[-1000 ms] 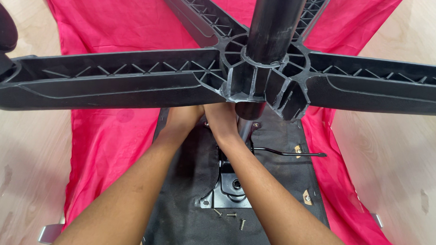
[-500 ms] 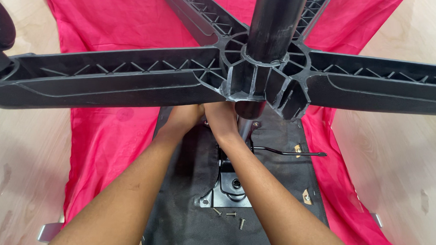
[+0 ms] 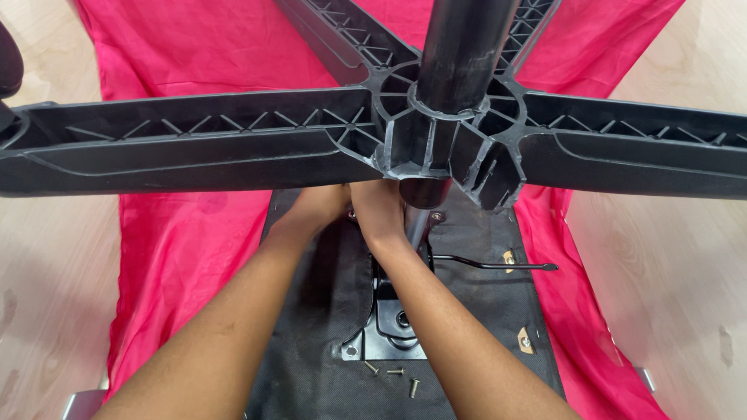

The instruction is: The person assembles the base of an office chair by inserting and tightening screws into the central hub using a screwdriver. The chair base is inverted on a protective mat on the floor.

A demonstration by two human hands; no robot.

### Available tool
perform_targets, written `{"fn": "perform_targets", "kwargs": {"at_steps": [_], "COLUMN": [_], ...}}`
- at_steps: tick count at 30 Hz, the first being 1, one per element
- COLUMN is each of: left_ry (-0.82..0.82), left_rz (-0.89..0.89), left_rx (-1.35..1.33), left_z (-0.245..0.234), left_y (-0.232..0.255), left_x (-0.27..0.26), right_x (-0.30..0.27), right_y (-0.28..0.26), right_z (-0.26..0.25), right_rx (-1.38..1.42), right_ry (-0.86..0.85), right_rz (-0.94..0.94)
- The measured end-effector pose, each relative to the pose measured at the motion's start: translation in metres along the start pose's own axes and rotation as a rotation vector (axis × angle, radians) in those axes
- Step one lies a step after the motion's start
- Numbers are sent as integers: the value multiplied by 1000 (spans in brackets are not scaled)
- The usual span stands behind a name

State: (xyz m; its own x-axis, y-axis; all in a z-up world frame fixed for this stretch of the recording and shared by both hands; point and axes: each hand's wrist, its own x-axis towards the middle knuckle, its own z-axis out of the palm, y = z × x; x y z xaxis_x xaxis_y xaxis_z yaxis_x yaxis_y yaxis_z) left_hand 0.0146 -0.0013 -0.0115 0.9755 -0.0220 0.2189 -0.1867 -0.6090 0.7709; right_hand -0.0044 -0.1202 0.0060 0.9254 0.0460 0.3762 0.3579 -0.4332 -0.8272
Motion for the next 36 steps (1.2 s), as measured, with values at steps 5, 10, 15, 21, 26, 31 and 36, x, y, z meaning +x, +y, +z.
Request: {"fn": "perform_targets", "kwargs": {"at_steps": [5,10,15,21,26,31,36], "left_ry": [49,119,2,-88,-189,-174,-231], "left_rz": [-120,-97,-155,-68,-30,85,-3], "left_rx": [92,243,190,218,470,466,489], "left_z": [-16,-16,-19,-1,8,10,10], "left_y": [0,24,20,-7,-21,-28,-32], "left_x": [-6,-14,-4,-28,-32,-33,-11], "right_x": [2,1,9,-11,-60,-106,-131], "right_y": [8,13,25,5,-49,-76,-66], "right_z": [6,6,12,6,-26,-62,-88], "right_rx": [-10,170,35,54,80,139,141], "right_ry": [-49,-72,-17,103,173,250,260], "right_rz": [-111,263,40,30,-77,-390,-220]}}
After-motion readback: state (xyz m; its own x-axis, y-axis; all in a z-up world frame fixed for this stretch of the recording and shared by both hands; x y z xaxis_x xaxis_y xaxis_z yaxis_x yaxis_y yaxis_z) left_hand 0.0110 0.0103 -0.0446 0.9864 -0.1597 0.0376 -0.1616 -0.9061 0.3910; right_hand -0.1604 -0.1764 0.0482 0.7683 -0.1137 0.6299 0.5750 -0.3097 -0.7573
